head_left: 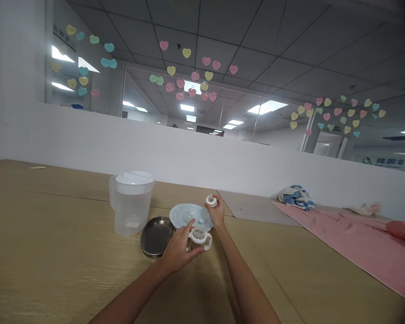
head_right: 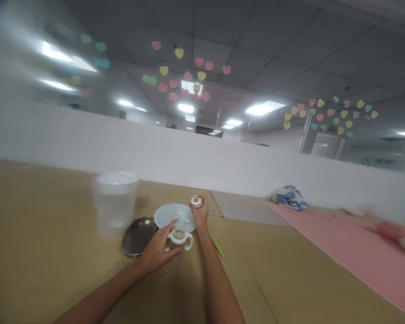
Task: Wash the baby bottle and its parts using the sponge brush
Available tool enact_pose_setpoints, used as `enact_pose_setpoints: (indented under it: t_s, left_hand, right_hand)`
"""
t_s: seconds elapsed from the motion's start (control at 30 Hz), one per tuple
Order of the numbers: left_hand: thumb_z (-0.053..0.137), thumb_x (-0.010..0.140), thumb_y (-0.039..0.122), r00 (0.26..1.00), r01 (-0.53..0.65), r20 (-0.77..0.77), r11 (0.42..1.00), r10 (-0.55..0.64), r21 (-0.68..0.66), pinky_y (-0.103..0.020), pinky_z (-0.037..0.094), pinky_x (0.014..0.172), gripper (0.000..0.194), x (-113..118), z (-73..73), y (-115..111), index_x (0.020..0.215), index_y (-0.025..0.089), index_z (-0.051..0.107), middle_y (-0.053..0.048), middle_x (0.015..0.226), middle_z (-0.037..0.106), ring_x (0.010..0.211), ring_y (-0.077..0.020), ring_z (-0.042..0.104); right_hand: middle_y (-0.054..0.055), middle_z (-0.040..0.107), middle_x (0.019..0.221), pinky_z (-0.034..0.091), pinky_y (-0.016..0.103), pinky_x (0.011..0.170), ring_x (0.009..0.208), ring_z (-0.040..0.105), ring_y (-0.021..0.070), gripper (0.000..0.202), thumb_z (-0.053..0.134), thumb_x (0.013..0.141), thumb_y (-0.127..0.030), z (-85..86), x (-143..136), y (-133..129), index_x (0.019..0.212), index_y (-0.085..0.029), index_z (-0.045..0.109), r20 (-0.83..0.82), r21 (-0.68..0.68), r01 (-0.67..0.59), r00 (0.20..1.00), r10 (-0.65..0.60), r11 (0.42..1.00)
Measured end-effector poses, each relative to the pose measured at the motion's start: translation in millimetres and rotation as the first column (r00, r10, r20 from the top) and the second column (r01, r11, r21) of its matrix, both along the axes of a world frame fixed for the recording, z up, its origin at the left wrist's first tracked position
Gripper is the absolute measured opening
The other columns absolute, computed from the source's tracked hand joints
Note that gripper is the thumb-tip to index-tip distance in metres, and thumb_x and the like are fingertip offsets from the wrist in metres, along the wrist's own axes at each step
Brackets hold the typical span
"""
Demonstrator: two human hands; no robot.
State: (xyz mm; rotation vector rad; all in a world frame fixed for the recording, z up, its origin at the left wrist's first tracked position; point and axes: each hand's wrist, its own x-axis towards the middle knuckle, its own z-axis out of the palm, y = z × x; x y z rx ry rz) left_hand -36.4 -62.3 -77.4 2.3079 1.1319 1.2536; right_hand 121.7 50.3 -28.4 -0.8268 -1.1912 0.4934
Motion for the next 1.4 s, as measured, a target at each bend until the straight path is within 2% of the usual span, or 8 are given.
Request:
enact_pose_setpoints:
  t_s: [0.2,0.37,0.43,0.7,0.8,0.87,1.0,1.4]
  left_hand:
    - [0.060,0.076,0.047,1.000,0.002,0.000,1.000,-0.002,0.021,-0.044,0.036,0.097,0.078,-0.3,0.2,0.7,0.140,0.020,0.024,-0.013,0.125,0.052,0.114,-0.0283,0.048]
    - [0.061,0.075,0.048,1.000,-0.009,-0.012,1.000,0.009,0.024,-0.043,0.037,0.098,0.078,0.0,0.1,1.3,0.139,0.019,0.027,-0.014,0.126,0.051,0.116,-0.0285,0.047]
    - [0.060,0.075,0.048,1.000,-0.014,-0.014,1.000,0.014,0.025,-0.044,0.037,0.097,0.078,0.1,0.0,1.0,0.139,0.019,0.027,-0.014,0.126,0.052,0.116,-0.0289,0.047]
    - [0.059,0.076,0.049,1.000,-0.010,-0.018,0.999,0.011,0.041,-0.044,0.037,0.097,0.077,-0.6,-1.3,1.7,0.139,0.020,0.026,-0.014,0.126,0.052,0.116,-0.0291,0.047]
    - [0.059,0.076,0.050,1.000,-0.019,-0.018,0.999,0.020,0.044,-0.043,0.038,0.097,0.077,-0.9,-1.1,1.5,0.139,0.020,0.028,-0.014,0.125,0.053,0.114,-0.0287,0.048]
    - [0.059,0.076,0.050,0.999,-0.024,-0.025,0.999,0.025,0.040,-0.043,0.038,0.096,0.077,-1.0,-0.9,1.3,0.139,0.019,0.028,-0.014,0.124,0.053,0.114,-0.0287,0.048]
    - [0.058,0.077,0.051,0.999,-0.020,-0.046,0.999,0.021,0.029,-0.043,0.036,0.098,0.077,-1.4,-1.3,1.7,0.139,0.018,0.027,-0.015,0.127,0.051,0.117,-0.0285,0.046]
    - [0.057,0.077,0.050,0.999,-0.020,-0.042,0.999,0.021,0.033,-0.041,0.038,0.097,0.078,-2.0,-3.7,2.5,0.140,0.019,0.024,-0.013,0.127,0.051,0.116,-0.0272,0.047]
  right_hand:
    - [-0.002,0.054,0.081,0.041,0.030,0.075,0.075,0.051,0.0156,0.034,0.059,0.051,-0.022,-11.9,7.9,-4.1,0.084,-0.019,0.048,0.319,0.024,0.105,0.942,-0.108,0.994]
    - [-0.004,0.057,0.073,0.038,0.027,0.064,0.066,0.051,0.0151,0.033,0.064,0.053,-0.022,-20.1,19.1,-20.0,0.084,-0.020,0.051,0.548,-0.130,-0.013,0.832,0.083,0.991]
    - [-0.005,0.058,0.068,0.037,0.025,0.061,0.063,0.051,0.0149,0.034,0.068,0.054,-0.027,-21.8,21.3,-25.8,0.084,-0.021,0.053,0.589,-0.161,-0.012,0.801,0.106,0.987]
    - [-0.005,0.055,0.053,0.035,0.023,0.048,0.048,0.050,0.0132,0.033,0.059,0.070,-0.050,-32.5,17.7,-36.4,0.078,-0.019,0.052,0.416,-0.201,-0.003,0.905,0.088,0.980]
    - [-0.002,0.061,0.063,0.041,0.025,0.054,0.056,0.055,0.0154,0.033,0.057,0.074,-0.050,-33.5,18.0,-38.8,0.084,-0.019,0.052,0.359,-0.158,-0.017,0.931,0.073,0.987]
    - [0.002,0.064,0.077,0.044,0.029,0.065,0.070,0.059,0.0178,0.034,0.059,0.072,-0.047,-33.2,20.6,-39.8,0.089,-0.018,0.053,0.344,-0.077,0.028,0.939,0.000,0.997]
    - [0.006,0.062,0.090,0.042,0.035,0.080,0.087,0.056,0.0214,0.034,0.066,0.067,-0.039,-36.2,29.8,-37.0,0.091,-0.018,0.056,0.342,0.070,0.177,0.920,-0.190,0.982]
    - [0.007,0.057,0.095,0.041,0.037,0.082,0.091,0.052,0.0226,0.011,0.056,0.069,-0.023,-41.9,36.1,-33.9,0.079,-0.020,0.050,0.507,0.224,0.285,0.783,-0.361,0.932]
